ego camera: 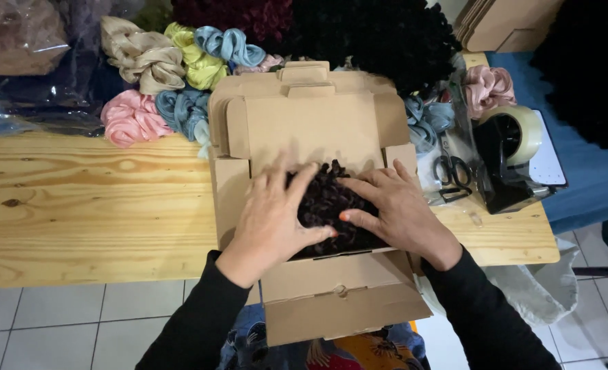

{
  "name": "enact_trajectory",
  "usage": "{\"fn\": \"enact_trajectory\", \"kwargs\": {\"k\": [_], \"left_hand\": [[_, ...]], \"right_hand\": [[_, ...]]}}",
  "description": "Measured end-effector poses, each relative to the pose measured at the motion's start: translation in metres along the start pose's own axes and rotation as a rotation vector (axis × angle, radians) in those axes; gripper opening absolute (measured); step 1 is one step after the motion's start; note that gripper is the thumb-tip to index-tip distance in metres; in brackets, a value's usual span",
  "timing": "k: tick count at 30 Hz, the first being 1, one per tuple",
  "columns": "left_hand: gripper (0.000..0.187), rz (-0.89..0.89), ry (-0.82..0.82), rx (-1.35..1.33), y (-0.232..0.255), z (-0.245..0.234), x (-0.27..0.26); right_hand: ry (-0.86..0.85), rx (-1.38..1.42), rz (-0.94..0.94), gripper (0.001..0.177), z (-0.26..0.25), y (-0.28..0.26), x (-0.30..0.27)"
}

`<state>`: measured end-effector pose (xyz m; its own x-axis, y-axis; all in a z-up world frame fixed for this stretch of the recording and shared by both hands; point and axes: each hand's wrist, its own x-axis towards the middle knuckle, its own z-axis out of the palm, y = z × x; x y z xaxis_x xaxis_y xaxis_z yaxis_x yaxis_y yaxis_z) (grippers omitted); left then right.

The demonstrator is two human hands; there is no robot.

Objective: The person places a cluster of dark-colored textile scrunchies into a cardboard box and folds the various cardboard flaps and slots together to secure the package.

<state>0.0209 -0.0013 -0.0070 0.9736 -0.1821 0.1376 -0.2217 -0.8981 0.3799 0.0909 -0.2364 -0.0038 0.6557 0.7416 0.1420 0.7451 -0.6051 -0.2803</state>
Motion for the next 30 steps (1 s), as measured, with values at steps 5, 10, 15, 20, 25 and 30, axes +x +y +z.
{"fn": "enact_trajectory", "kwargs": {"k": [5,10,15,20,25,30], "left_hand": [[0.086,0.113,-0.142,0.068,0.008,-0.008,0.004],[0.068,0.067,-0.245,0.015,0.012,-0.014,0.006],[0.066,0.05,-0.24,-0.028,0.011,-0.012,0.006],[0.065,0.049,-0.215,-0.078,0.014,-0.019,0.004],[0.064,0.024,-0.245,-0.083,0.015,-0.023,0.003],[0.065,0.025,-0.239,-0.053,0.015,-0.024,0.004]], "right_hand": [[0.008,0.006,-0.03,0.06,0.002,0.002,-0.001],[-0.011,0.133,0.036,0.066,0.002,0.014,-0.005],[0.304,0.112,0.147,0.038,0.009,0.079,0.012],[0.432,-0.03,0.333,0.04,0.014,0.137,0.052],[0.407,0.109,0.5,0.045,-0.007,0.115,0.068],[0.379,0.316,0.563,0.033,0.008,0.147,0.08]]}}
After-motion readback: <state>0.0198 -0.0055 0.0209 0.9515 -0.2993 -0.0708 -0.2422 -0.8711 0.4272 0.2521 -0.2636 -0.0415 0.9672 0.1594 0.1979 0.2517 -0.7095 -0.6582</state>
